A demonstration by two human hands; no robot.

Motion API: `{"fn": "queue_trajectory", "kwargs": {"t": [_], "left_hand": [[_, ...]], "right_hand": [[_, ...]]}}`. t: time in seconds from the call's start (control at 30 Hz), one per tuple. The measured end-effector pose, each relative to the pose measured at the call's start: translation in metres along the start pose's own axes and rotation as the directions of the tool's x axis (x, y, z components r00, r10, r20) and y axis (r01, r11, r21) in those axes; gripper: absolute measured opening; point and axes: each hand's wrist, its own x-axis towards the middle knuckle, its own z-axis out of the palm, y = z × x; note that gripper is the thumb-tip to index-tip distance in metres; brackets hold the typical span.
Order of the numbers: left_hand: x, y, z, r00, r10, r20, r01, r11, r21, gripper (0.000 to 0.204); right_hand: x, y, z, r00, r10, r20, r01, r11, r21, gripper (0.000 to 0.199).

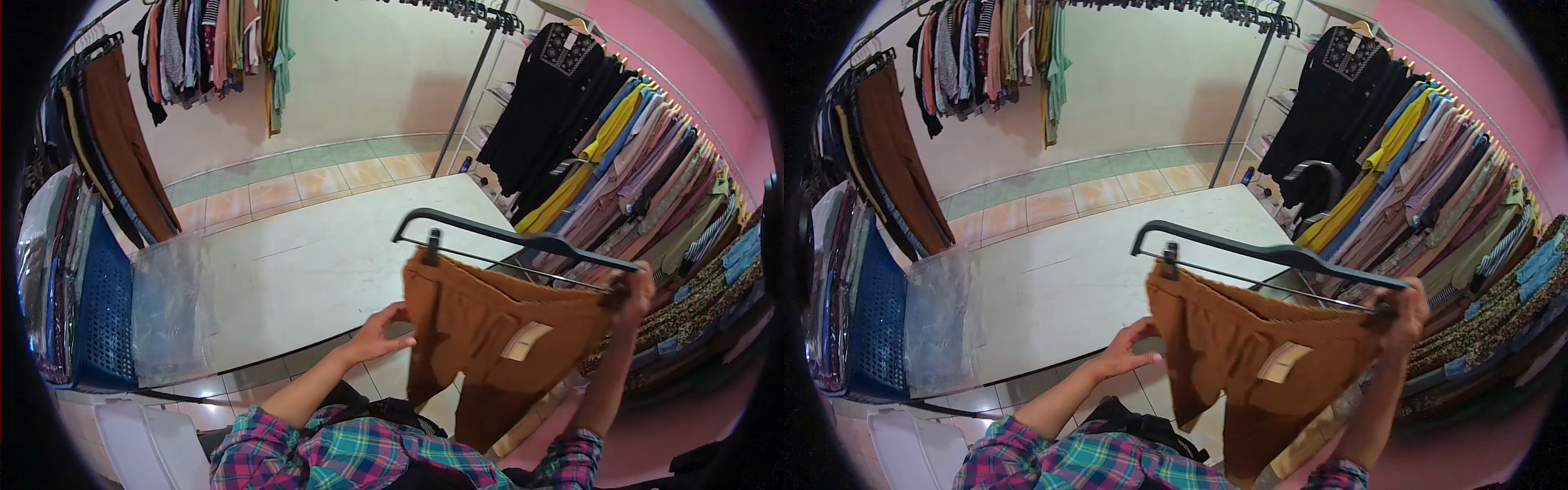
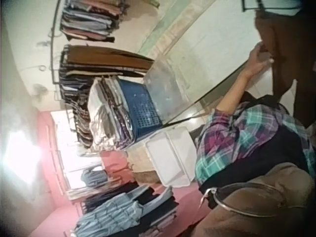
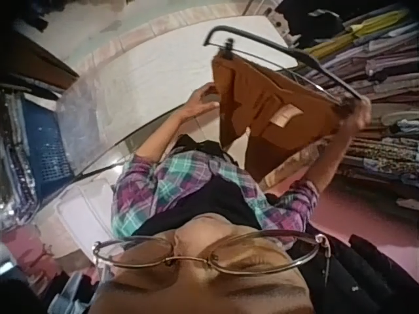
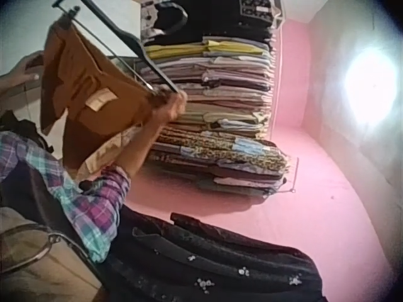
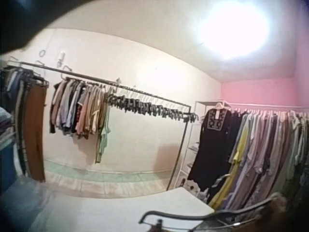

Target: Folding and packing various pieces of clothing into plastic bags on a table in a clothing store environment.

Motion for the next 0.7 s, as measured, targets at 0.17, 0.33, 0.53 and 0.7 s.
{"fn": "queue_trajectory", "kwargs": {"t": [0.17, 0.33, 0.53, 0.7], "left_hand": [[0.011, 0.01, -0.006, 0.829, 0.175, -0.53, -0.242, 0.968, -0.06, 0.042], [-0.011, -0.021, -0.05, 0.88, -0.004, -0.476, -0.024, 0.998, -0.053, 0.024], [-0.027, -0.047, -0.078, 0.747, 0.131, -0.652, 0.063, 0.962, 0.266, 0.027], [-0.032, -0.078, -0.078, 0.624, 0.056, -0.779, 0.263, 0.924, 0.277, 0.028]], "right_hand": [[0.016, 0.048, 0.031, 0.986, -0.053, 0.16, 0.044, 0.997, 0.058, 0.035], [0.035, 0.086, 0.067, 0.981, -0.016, 0.193, -0.012, 0.99, 0.142, 0.036], [0.05, 0.156, 0.112, 0.927, 0.203, 0.316, -0.263, 0.951, 0.161, 0.032], [0.073, 0.234, 0.155, 0.894, 0.244, 0.377, -0.311, 0.942, 0.129, 0.029]]}}
